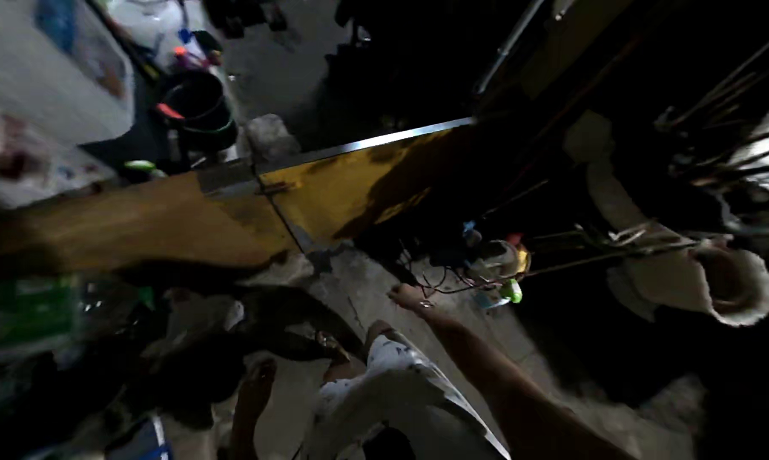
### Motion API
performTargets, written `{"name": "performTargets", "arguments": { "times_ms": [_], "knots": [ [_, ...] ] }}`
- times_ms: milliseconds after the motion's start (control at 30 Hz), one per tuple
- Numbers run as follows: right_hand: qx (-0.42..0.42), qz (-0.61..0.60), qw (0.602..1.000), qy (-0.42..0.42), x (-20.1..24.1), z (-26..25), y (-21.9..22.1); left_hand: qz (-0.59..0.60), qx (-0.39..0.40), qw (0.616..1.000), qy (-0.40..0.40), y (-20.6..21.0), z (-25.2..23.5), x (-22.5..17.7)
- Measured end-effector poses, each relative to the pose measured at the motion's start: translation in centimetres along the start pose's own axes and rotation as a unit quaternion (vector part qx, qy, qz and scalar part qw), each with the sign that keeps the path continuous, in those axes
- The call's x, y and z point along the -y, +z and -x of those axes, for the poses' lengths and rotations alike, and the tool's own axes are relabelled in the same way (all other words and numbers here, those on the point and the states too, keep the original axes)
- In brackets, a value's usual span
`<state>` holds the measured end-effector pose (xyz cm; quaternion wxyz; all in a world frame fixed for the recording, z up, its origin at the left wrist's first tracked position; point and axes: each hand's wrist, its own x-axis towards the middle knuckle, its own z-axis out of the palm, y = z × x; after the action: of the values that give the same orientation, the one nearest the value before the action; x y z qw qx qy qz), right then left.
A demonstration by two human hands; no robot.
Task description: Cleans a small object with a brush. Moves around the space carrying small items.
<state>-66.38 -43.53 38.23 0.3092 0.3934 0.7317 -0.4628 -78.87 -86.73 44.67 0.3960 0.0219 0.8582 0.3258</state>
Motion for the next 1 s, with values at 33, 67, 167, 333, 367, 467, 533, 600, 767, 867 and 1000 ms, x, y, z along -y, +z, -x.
{"name": "performTargets", "arguments": {
  "times_ms": [33,67,167,333,367,467,533,600,767,867,1000],
  "knots": [
    [0.011,0.030,0.999,-0.031,2.1,-0.1,-0.2,-0.020,0.003,0.999,0.044,-1.3,-1.4,-2.0],
    [0.014,0.058,0.996,-0.059,4.0,0.0,-0.7,-0.031,0.007,0.996,0.080,-2.6,-2.7,-4.4],
    [-0.013,0.072,0.992,-0.099,8.4,0.3,-2.3,-0.086,-0.005,0.983,0.164,-6.5,-6.9,-11.8],
    [-0.045,0.066,0.981,-0.176,12.4,-1.4,-7.4,-0.189,-0.151,0.918,0.315,-10.4,-14.4,-25.0],
    [-0.052,0.070,0.976,-0.199,13.3,-1.8,-8.8,-0.196,-0.182,0.900,0.344,-10.5,-16.2,-27.3],
    [-0.108,0.020,0.952,-0.287,16.3,-3.1,-13.8,-0.235,-0.226,0.868,0.375,-9.5,-22.9,-32.8],
    [-0.120,0.001,0.950,-0.289,17.7,-3.8,-17.6,-0.288,-0.188,0.865,0.364,-8.4,-26.6,-35.0],
    [-0.080,0.052,0.980,-0.175,17.8,-4.5,-22.4,-0.346,-0.144,0.867,0.328,-7.8,-28.4,-36.8],
    [-0.199,-0.015,0.962,0.184,8.5,-10.5,-35.0,-0.385,-0.167,0.849,0.323,-8.1,-29.8,-37.7],
    [-0.236,-0.063,0.950,0.197,6.6,-10.7,-39.2,-0.381,-0.184,0.833,0.356,-8.4,-30.1,-37.1],
    [-0.238,-0.044,0.970,0.004,2.6,-3.5,-41.1,-0.372,-0.153,0.853,0.332,-8.5,-29.7,-37.5]
  ]
}}
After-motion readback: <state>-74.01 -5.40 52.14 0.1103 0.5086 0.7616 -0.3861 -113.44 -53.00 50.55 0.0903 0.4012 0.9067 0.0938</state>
